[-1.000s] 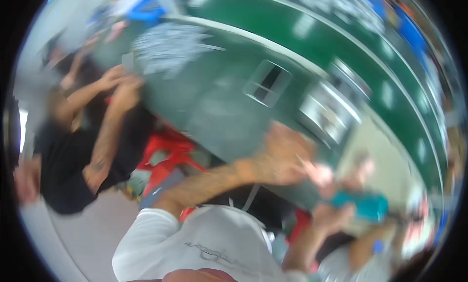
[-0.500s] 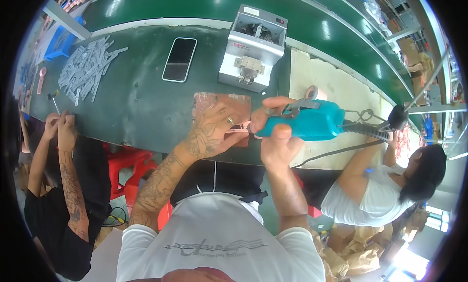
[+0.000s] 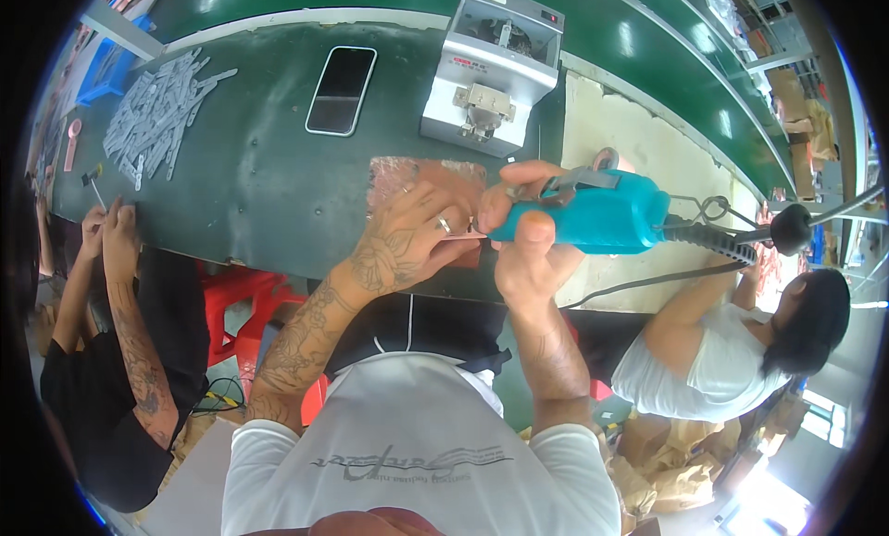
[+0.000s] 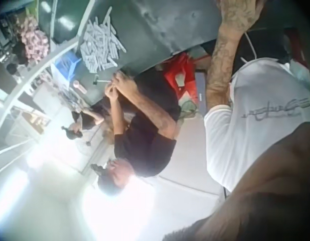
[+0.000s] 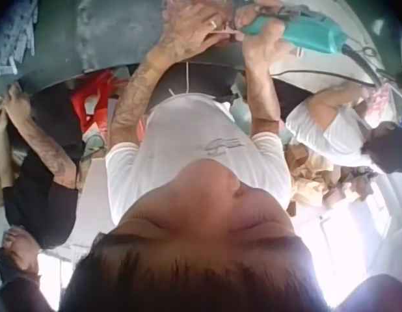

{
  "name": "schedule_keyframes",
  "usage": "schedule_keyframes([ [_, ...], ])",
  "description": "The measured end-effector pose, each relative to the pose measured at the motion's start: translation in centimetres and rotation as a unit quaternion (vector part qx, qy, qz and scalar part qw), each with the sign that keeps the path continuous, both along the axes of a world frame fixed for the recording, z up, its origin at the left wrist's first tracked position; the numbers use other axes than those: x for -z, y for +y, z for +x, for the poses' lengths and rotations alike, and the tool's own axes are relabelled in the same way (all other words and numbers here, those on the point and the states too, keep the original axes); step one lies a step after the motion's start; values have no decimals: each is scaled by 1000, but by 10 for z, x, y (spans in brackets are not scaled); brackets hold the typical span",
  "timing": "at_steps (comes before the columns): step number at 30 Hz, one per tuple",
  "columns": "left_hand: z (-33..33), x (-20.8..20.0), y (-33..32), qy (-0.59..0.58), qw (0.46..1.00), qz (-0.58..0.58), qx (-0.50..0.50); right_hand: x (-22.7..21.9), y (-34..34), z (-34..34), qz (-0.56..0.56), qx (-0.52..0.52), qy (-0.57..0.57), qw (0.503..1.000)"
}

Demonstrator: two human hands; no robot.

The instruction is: Assembling and packaging handheld fans on a production line using a heat gun and various components.

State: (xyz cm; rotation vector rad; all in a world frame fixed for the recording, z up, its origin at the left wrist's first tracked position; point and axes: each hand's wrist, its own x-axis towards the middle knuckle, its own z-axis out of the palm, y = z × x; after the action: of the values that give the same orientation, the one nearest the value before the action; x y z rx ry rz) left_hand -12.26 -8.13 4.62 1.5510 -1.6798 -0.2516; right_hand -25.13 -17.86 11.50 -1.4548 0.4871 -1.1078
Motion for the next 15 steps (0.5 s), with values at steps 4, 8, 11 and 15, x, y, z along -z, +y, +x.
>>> schedule_keyframes([
  [4,1,5,0,28,1000,3,3,2,-3,-1,-11,-8,0,1000],
  [8,1,12,-2,52,999,11,7,3,-5,-3,-5,-7,6,1000],
  [11,3,11,-1,59,998,14,15,1,-4,-1,-14,-9,10,1000],
  [15,1,10,0,54,998,14,9,2,-5,-3,-21,-14,11,1000],
])
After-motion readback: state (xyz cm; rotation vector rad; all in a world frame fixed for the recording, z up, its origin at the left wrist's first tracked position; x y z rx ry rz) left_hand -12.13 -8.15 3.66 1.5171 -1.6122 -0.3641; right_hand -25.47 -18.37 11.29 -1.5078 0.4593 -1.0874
